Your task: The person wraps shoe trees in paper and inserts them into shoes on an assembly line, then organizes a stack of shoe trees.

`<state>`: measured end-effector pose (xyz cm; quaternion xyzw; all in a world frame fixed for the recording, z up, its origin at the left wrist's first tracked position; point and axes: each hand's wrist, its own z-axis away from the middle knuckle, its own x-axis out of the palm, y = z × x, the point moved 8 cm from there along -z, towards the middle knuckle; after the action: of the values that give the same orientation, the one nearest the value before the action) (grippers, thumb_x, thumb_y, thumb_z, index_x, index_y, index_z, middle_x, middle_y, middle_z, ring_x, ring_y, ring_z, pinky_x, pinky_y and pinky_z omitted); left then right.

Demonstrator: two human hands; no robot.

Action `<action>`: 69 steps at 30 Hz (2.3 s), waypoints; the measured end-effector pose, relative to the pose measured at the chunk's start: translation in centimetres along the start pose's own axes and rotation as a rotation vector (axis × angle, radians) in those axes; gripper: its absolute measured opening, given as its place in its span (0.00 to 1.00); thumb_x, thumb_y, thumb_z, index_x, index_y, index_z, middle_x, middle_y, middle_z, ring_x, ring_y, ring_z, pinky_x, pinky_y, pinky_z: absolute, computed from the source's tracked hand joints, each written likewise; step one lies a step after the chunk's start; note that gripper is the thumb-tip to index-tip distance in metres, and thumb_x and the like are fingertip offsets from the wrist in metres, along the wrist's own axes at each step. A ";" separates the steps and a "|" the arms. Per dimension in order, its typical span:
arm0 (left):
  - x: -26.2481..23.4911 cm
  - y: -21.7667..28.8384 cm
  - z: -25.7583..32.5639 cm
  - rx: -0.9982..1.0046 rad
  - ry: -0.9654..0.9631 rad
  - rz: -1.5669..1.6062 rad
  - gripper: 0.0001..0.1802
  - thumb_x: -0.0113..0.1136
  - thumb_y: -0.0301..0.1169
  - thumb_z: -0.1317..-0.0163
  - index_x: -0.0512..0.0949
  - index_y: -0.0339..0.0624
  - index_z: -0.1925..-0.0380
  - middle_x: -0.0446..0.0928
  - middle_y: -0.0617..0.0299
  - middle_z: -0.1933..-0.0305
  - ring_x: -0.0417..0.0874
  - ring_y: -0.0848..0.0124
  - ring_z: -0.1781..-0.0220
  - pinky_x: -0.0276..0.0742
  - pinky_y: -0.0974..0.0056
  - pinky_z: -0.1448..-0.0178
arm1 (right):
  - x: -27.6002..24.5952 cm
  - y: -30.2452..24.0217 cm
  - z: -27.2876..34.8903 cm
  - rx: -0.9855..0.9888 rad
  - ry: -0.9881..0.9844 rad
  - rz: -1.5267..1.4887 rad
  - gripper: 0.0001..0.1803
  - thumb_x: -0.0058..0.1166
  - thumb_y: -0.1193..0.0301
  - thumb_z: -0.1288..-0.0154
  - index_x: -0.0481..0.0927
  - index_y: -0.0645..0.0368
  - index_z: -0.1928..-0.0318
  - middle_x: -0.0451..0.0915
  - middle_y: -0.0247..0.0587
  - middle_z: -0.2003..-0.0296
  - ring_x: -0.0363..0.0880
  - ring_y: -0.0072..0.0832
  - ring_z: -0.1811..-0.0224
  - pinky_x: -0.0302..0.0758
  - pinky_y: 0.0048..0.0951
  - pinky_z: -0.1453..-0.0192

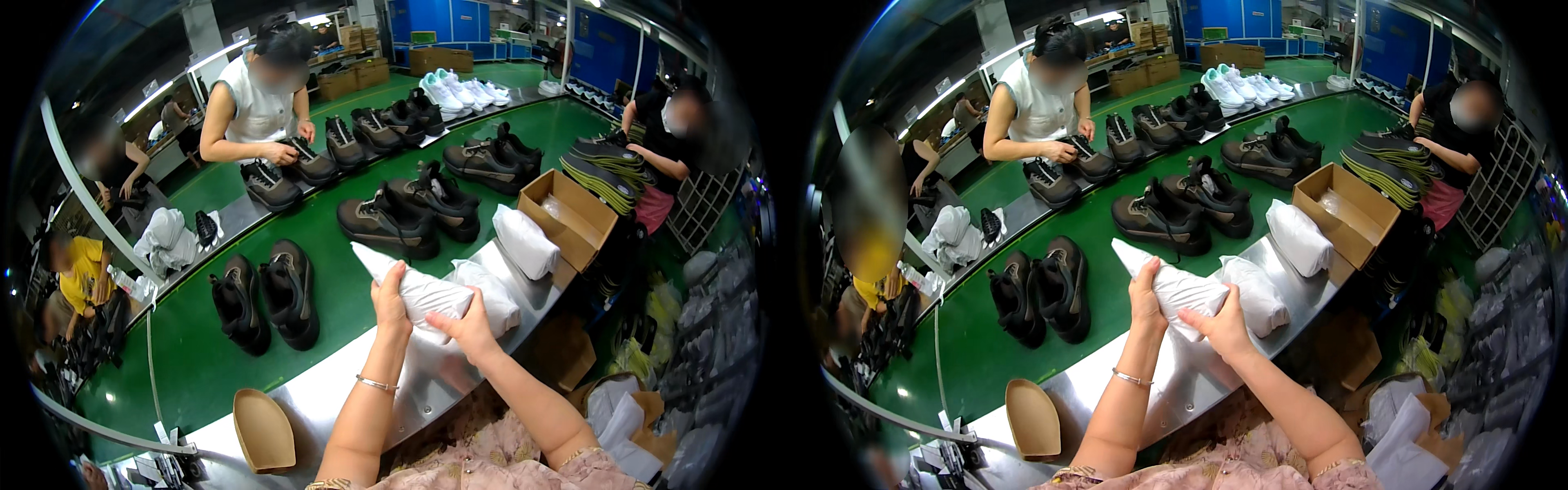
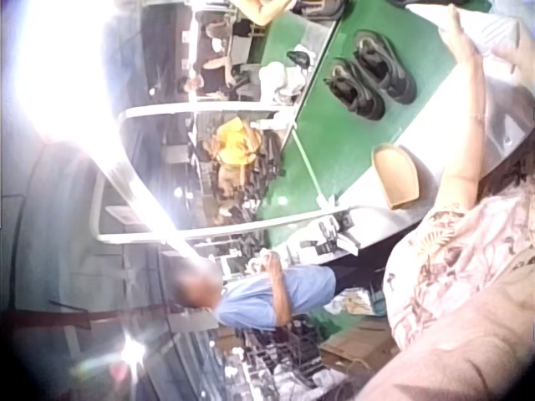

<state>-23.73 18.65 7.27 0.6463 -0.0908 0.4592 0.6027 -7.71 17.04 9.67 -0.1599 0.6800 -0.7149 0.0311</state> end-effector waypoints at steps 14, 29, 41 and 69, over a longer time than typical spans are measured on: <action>0.3 -2.1 -14.6 0.194 0.435 -1.134 0.37 0.60 0.36 0.45 0.56 0.21 0.43 0.64 0.31 0.45 0.68 0.42 0.45 0.66 0.53 0.40 | -2.9 -11.9 -11.9 -0.771 0.191 1.037 0.35 0.66 0.70 0.61 0.64 0.63 0.50 0.74 0.52 0.61 0.74 0.49 0.58 0.69 0.41 0.54; 1.6 5.2 -19.8 0.519 0.324 -1.683 0.34 0.55 0.51 0.47 0.68 0.40 0.45 0.67 0.42 0.47 0.65 0.48 0.43 0.70 0.54 0.46 | 9.6 -6.7 -22.9 -0.890 -0.514 1.293 0.23 0.55 0.81 0.62 0.66 0.63 0.60 0.74 0.53 0.66 0.74 0.50 0.59 0.70 0.45 0.57; 2.3 5.1 -22.7 0.567 -0.243 -1.275 0.10 0.49 0.32 0.44 0.74 0.35 0.70 0.76 0.40 0.69 0.76 0.43 0.62 0.71 0.47 0.58 | 11.9 -2.0 -22.0 -0.834 -0.244 1.743 0.29 0.65 0.64 0.61 0.66 0.63 0.59 0.73 0.45 0.64 0.72 0.41 0.55 0.67 0.40 0.56; 2.0 5.7 -24.3 0.485 -0.139 -1.461 0.16 0.53 0.39 0.41 0.76 0.34 0.66 0.77 0.40 0.66 0.78 0.46 0.60 0.73 0.54 0.57 | 11.1 0.0 -26.7 -0.407 -0.489 1.210 0.22 0.59 0.74 0.50 0.68 0.72 0.57 0.77 0.65 0.62 0.75 0.54 0.54 0.74 0.43 0.52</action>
<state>-38.15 38.98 9.03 0.6836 0.4241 -0.0897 0.5871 -25.48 39.81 11.13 0.0885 0.7441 -0.3729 0.5471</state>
